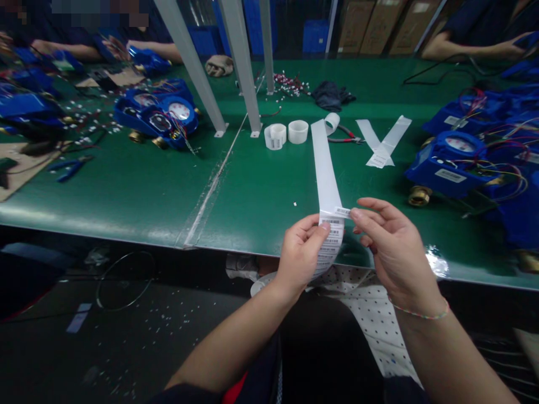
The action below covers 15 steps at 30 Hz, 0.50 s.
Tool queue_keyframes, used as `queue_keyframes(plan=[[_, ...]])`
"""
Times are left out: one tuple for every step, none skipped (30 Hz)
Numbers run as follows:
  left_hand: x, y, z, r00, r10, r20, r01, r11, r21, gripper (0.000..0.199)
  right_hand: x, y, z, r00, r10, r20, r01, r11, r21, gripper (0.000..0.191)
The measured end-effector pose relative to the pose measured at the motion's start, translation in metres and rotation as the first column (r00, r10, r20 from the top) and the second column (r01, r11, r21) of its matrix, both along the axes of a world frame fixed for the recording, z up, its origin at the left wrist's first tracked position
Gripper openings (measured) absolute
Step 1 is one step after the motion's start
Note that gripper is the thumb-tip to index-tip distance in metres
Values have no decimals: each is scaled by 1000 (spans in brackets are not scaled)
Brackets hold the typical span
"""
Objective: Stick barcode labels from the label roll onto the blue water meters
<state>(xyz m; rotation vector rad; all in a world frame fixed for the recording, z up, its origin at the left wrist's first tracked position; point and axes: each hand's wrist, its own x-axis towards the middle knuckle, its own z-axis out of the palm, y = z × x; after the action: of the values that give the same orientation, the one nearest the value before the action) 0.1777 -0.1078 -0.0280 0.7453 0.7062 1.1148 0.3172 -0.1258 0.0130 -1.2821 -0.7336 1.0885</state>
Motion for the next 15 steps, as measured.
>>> queue_keyframes(plan=[[0, 0, -1, 1000, -6, -1, 6, 1000, 5, 24, -2, 2, -1, 1000, 15, 0, -15, 1000, 3, 41], [-1, 0, -1, 1000, -12, -2, 12, 1000, 11, 24, -3, 4, -3, 1000, 29, 2, -29, 1000, 7, 40], [-1, 0, -1, 1000, -16, -1, 16, 1000, 18, 25, -5, 5, -4, 999, 40, 6, -40, 999, 12, 39], [-2, 1, -2, 1000, -19, 0, 19, 999, 27, 25, -6, 6, -5, 999, 49, 11, -50, 999, 18, 39], [-2, 1, -1, 1000, -21, 1, 21, 999, 36, 25, -7, 7, -5, 998, 56, 17, -56, 998, 24, 38], [-3, 1, -1, 1000, -25, 0, 25, 999, 44, 26, -8, 8, -5, 998, 59, 24, -59, 998, 29, 39], [-3, 1, -1, 1000, -31, -2, 31, 998, 51, 26, -8, 8, -5, 998, 56, 32, -57, 998, 35, 39], [-3, 1, -1, 999, -36, -2, 36, 998, 54, 26, -9, 8, -5, 998, 48, 39, -49, 998, 40, 40], [-3, 1, -1, 999, -40, -1, 40, 998, 56, 27, -9, 8, -4, 998, 40, 46, -42, 998, 44, 41], [-3, 0, -1, 999, -44, 3, 43, 997, 57, 27, -9, 8, -4, 998, 32, 51, -34, 998, 46, 42], [-3, 0, -1, 999, -47, 8, 47, 997, 58, 27, -10, 8, -4, 998, 26, 55, -28, 998, 48, 43], [-3, 0, -2, 999, -48, 12, 47, 997, 59, 27, -10, 8, -4, 998, 23, 56, -26, 998, 48, 43], [-3, 0, -2, 999, -50, 16, 49, 997, 60, 27, -10, 8, -5, 998, 23, 57, -26, 998, 49, 43], [-3, 0, -2, 999, -52, 17, 50, 997, 62, 27, -10, 8, -5, 998, 25, 59, -28, 998, 48, 43], [-3, 0, -2, 999, -50, 17, 49, 997, 64, 27, -10, 8, -6, 998, 26, 61, -29, 998, 49, 43]])
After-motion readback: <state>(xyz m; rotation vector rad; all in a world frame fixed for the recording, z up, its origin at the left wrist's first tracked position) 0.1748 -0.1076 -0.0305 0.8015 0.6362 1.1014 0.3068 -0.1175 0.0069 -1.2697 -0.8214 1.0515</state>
